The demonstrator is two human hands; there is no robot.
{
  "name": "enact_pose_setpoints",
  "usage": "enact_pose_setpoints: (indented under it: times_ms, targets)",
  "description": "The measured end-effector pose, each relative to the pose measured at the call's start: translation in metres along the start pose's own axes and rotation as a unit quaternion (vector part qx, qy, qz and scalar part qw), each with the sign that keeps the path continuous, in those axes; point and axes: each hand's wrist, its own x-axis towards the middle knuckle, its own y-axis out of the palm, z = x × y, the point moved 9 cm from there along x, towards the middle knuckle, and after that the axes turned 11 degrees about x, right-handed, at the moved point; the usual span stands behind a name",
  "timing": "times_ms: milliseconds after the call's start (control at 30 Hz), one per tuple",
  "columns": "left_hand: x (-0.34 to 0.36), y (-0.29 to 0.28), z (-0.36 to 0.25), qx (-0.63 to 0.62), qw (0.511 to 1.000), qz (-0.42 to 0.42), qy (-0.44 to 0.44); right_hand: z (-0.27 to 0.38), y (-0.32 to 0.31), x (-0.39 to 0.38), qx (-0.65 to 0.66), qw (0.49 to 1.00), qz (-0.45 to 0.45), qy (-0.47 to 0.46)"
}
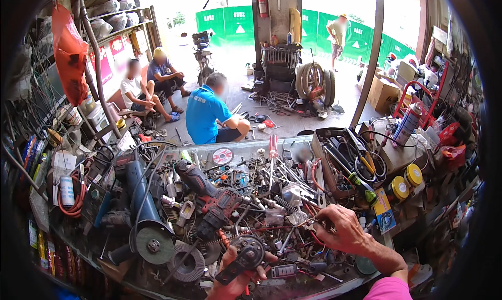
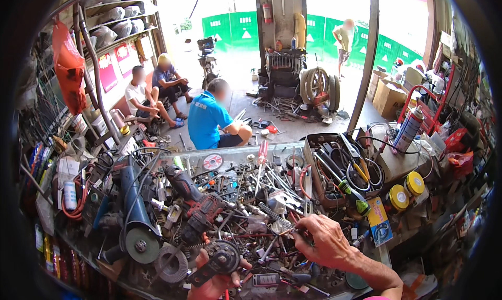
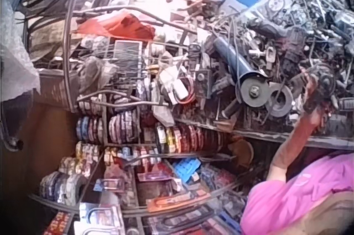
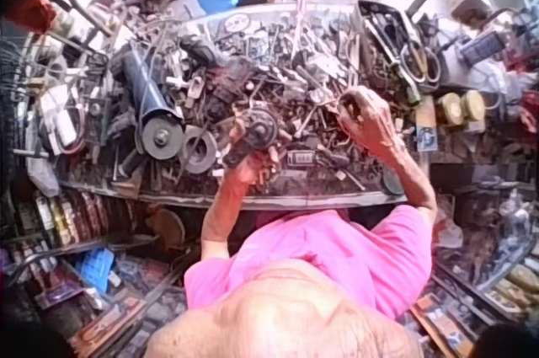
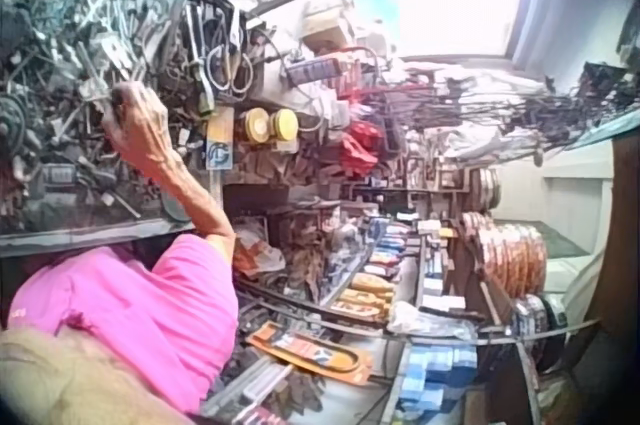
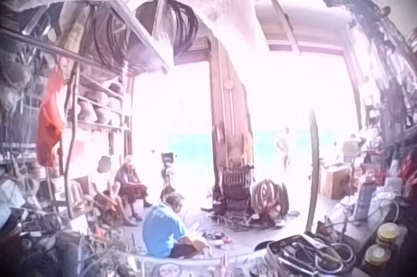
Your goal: The person uses a screwdriver to manipulate a small mechanical component on a cluttered workbench. They repeatedly insert and remove the screwdriver, adjust the part, and handle it with both hands. The person also reaches into a lower shelf to retrieve additional items.
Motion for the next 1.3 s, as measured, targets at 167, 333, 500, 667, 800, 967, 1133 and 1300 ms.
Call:
enact_pose_setpoints:
  times_ms: [167, 333, 500, 667, 800, 967, 1133, 1300]
  targets:
    - [-0.003, -0.012, 0.002, 0.024, 0.993, -0.109, -0.030, -0.005, -0.008, -0.018, 0.007, 0.997, -0.068, -0.024]
    - [-0.004, -0.003, 0.000, 0.048, 0.994, -0.088, -0.033, -0.009, -0.012, -0.019, 0.019, 0.992, -0.116, -0.044]
    - [-0.006, -0.003, -0.001, 0.032, 0.994, -0.100, -0.034, -0.011, -0.014, -0.022, -0.005, 0.993, -0.104, -0.048]
    - [-0.005, -0.005, 0.000, 0.018, 0.995, -0.099, -0.027, -0.014, -0.010, -0.027, -0.012, 0.992, -0.100, -0.070]
    - [-0.003, 0.000, -0.009, 0.108, 0.993, 0.036, 0.019, -0.011, -0.011, -0.028, -0.021, 0.992, -0.096, -0.084]
    - [-0.006, 0.013, -0.014, 0.124, 0.990, 0.059, 0.017, -0.012, -0.011, -0.029, -0.028, 0.992, -0.096, -0.081]
    - [-0.006, 0.013, -0.013, 0.113, 0.991, 0.066, 0.018, -0.010, -0.012, -0.029, -0.032, 0.990, -0.097, -0.097]
    - [-0.006, 0.017, -0.005, 0.038, 0.998, -0.047, -0.019, -0.012, -0.009, -0.032, -0.032, 0.989, -0.100, -0.105]
